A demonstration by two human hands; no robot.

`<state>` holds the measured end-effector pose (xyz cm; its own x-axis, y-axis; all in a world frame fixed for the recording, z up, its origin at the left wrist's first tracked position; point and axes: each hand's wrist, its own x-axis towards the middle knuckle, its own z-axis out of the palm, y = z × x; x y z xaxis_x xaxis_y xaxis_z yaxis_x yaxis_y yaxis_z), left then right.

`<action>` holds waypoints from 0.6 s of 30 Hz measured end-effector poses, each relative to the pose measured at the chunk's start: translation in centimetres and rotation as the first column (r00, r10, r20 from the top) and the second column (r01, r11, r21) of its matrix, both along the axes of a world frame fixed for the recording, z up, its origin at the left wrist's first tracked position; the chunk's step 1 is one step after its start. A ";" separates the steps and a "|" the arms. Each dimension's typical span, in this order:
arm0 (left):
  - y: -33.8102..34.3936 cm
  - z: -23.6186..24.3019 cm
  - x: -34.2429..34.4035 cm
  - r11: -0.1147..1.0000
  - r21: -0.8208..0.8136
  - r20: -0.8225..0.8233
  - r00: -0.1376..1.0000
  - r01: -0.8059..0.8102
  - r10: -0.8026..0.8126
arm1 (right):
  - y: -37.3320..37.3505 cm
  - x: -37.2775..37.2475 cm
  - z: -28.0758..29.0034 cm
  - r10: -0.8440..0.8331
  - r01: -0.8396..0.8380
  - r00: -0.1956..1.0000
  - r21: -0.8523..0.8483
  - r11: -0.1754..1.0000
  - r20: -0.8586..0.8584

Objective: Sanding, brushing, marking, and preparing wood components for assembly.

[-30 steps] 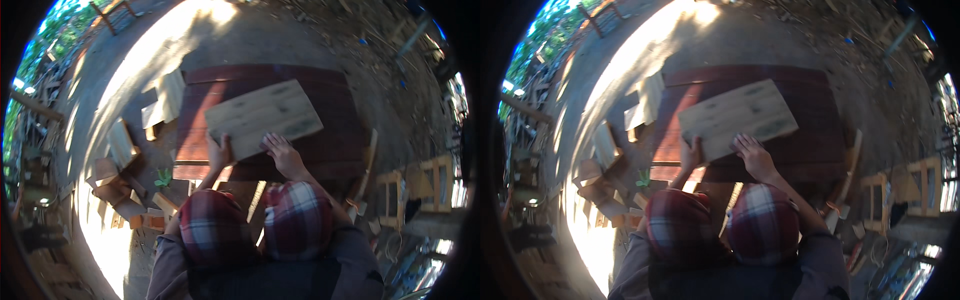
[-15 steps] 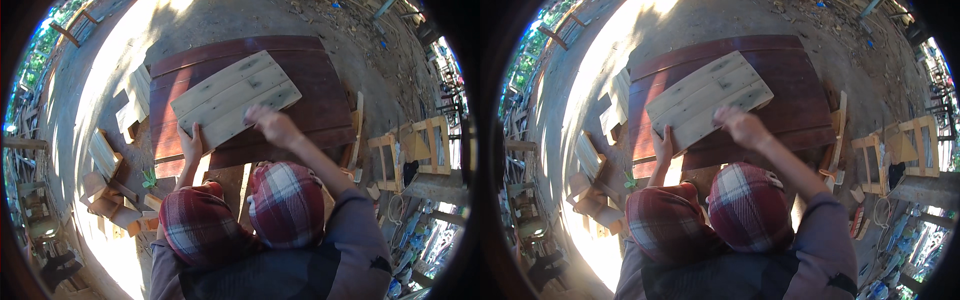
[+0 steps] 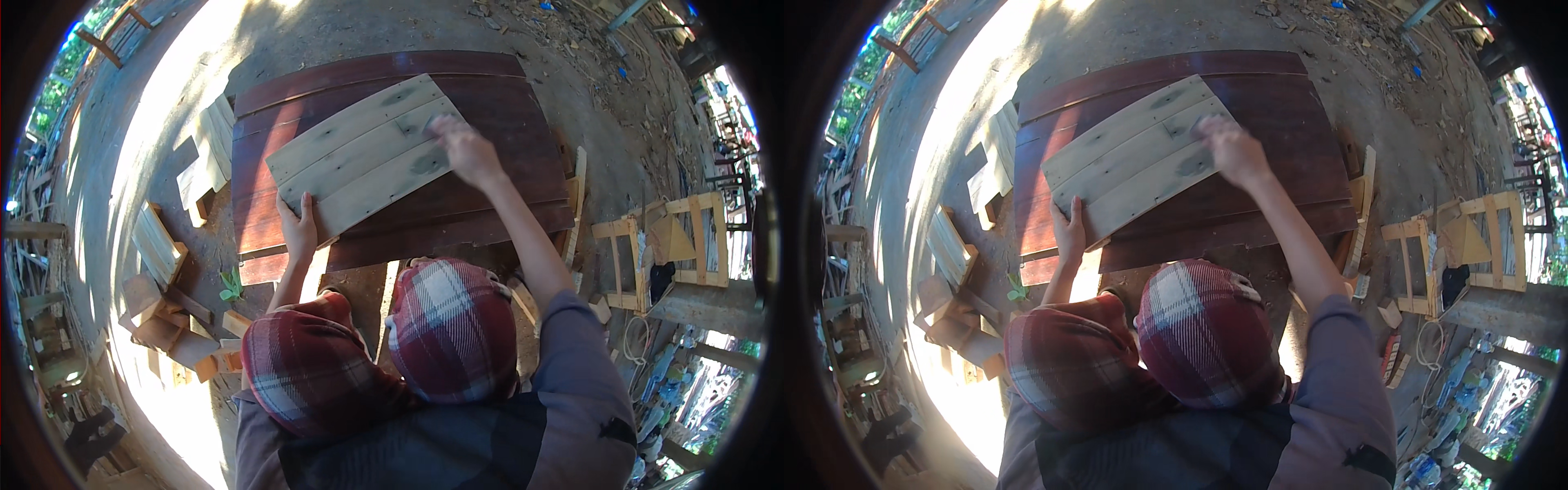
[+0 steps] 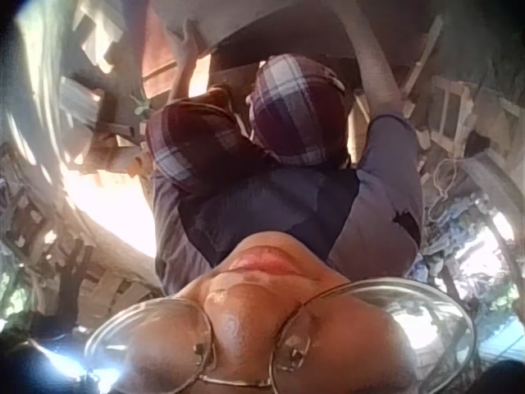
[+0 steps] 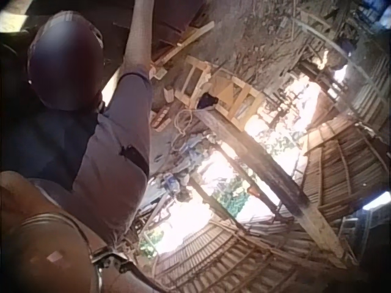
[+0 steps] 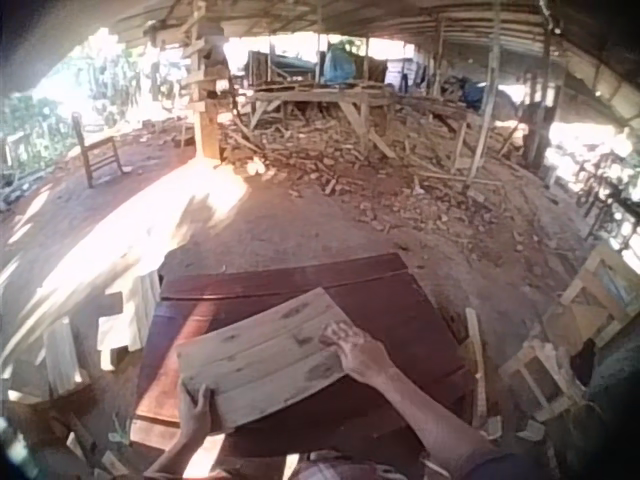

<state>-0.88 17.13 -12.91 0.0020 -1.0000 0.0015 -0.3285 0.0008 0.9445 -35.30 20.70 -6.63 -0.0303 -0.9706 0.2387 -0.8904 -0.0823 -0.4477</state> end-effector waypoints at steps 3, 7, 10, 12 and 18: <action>-0.1 0.0 -0.7 1.000 0.005 0.030 0.999 -0.017 0.017 | -2.3 1.8 -2.0 -0.148 0.148 0.989 -0.005 0.989 0.005; -0.1 -0.9 0.3 1.000 -0.020 -0.021 1.000 -0.002 0.002 | 2.0 12.6 -4.5 0.303 -0.322 0.945 -0.208 0.923 -0.118; -0.1 -0.2 1.7 1.000 -0.029 0.012 1.000 -0.007 0.007 | 0.8 8.8 -0.7 0.411 -0.410 0.912 0.086 0.908 0.007; -0.2 0.3 1.2 1.000 -0.022 0.000 1.000 0.007 -0.007 | -2.9 3.3 0.0 0.259 -0.250 0.960 0.085 0.964 -0.109; -0.1 -1.0 0.5 0.999 -0.036 -0.008 1.000 0.012 -0.012 | -2.0 9.1 -2.4 -0.061 0.059 0.998 0.132 0.989 0.012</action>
<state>-0.39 17.01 -13.88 -0.0099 -0.9992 0.0378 -0.3204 0.0390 0.9465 -26.23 18.65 -9.05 -0.0921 -0.9899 0.1078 -0.8847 0.0316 -0.4651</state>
